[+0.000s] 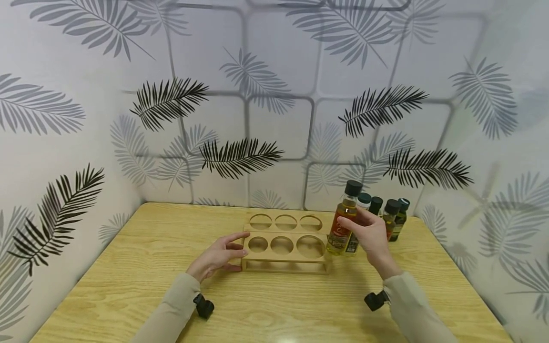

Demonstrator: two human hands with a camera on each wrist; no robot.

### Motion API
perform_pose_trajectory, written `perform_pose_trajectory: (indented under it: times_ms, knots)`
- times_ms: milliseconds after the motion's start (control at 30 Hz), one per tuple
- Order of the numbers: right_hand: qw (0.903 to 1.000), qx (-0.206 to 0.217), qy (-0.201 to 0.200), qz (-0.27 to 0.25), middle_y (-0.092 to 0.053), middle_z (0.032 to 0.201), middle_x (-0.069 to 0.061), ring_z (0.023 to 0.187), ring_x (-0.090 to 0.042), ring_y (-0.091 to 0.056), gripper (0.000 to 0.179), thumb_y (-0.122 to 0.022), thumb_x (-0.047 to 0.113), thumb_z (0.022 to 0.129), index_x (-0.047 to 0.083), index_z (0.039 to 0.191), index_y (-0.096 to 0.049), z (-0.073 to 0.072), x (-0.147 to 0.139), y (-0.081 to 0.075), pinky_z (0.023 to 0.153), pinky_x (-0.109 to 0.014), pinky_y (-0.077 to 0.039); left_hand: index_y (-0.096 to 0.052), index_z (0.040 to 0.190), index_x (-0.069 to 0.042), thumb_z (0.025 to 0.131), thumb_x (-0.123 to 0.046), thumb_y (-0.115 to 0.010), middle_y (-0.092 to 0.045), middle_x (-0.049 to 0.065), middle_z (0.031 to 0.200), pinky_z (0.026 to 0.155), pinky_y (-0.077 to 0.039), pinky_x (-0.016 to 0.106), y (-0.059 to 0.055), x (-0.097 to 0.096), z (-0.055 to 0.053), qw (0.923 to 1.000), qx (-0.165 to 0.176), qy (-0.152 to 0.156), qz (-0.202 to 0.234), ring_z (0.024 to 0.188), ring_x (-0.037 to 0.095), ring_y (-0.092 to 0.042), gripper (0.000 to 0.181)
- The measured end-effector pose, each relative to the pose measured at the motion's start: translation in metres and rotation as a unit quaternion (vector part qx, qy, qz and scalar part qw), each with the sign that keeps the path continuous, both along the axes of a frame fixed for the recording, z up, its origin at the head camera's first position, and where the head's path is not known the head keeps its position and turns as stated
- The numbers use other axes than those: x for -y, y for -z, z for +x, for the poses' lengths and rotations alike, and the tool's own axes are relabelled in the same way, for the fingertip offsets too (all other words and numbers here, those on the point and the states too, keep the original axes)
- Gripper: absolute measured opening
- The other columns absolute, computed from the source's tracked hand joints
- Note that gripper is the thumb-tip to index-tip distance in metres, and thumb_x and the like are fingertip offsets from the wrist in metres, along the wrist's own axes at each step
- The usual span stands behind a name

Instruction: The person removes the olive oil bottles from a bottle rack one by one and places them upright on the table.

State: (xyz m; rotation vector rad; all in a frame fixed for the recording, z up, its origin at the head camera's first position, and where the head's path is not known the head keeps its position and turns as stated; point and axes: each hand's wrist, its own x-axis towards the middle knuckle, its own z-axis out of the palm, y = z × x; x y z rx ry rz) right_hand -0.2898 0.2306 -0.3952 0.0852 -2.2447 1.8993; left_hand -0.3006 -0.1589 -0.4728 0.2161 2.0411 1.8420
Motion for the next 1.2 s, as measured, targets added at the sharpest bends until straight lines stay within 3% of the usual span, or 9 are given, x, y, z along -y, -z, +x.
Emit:
perform_pose_trajectory:
  times_ms: [267, 500, 700, 967, 1200]
  knots:
    - [0.9992, -0.038, 0.003, -0.01, -0.068, 0.101, 0.021, 0.097, 0.001, -0.065, 0.065, -0.077, 0.024, 0.086, 0.005, 0.143, -0.052, 0.002, -0.013, 0.001, 0.081, -0.016, -0.055, -0.043, 0.15, -0.022, 0.096, -0.013, -0.065, -0.037, 0.028, 0.144, 0.085, -0.058, 0.049, 0.0, 0.0, 0.0, 1.0, 0.001, -0.001, 0.0, 0.126, 0.038, -0.049, 0.059]
    - [0.996, -0.083, 0.03, -0.013, -0.07, 0.096, 0.02, 0.088, 0.0, -0.065, 0.049, -0.075, 0.014, 0.088, 0.004, 0.134, -0.06, 0.007, -0.028, 0.0, 0.072, -0.016, -0.055, -0.043, 0.15, -0.022, 0.096, -0.013, -0.065, -0.037, 0.028, 0.144, 0.085, -0.058, 0.049, 0.001, 0.0, -0.001, 1.0, 0.002, -0.001, 0.001, 0.126, 0.038, -0.049, 0.059]
    - [0.9942, -0.088, 0.051, -0.035, -0.071, 0.095, 0.018, 0.086, -0.001, -0.066, 0.043, -0.075, 0.014, 0.088, 0.008, 0.129, -0.064, 0.009, -0.042, -0.001, 0.07, -0.017, -0.056, -0.042, 0.15, -0.02, 0.095, -0.013, -0.065, -0.037, 0.028, 0.142, 0.085, -0.058, 0.049, 0.0, 0.0, -0.001, 1.0, 0.001, 0.003, 0.004, 0.123, 0.036, -0.051, 0.06]
    - [0.99, -0.097, 0.078, -0.066, -0.069, 0.098, 0.016, 0.09, -0.001, -0.064, 0.048, -0.075, 0.011, 0.088, 0.008, 0.134, -0.061, 0.009, -0.064, -0.001, 0.073, -0.013, -0.055, -0.042, 0.15, -0.018, 0.095, -0.012, -0.065, -0.038, 0.028, 0.141, 0.085, -0.058, 0.049, -0.001, -0.001, -0.002, 1.0, 0.0, -0.002, 0.009, 0.121, 0.035, -0.052, 0.06]
    - [0.9855, -0.114, 0.087, -0.092, -0.07, 0.099, 0.014, 0.09, -0.001, -0.063, 0.039, -0.073, 0.005, 0.087, 0.009, 0.126, -0.067, 0.011, -0.09, -0.003, 0.077, -0.009, -0.052, -0.042, 0.15, -0.019, 0.095, -0.012, -0.065, -0.037, 0.029, 0.141, 0.085, -0.058, 0.05, 0.002, 0.0, -0.001, 1.0, -0.002, -0.001, 0.008, 0.122, 0.036, -0.051, 0.06]
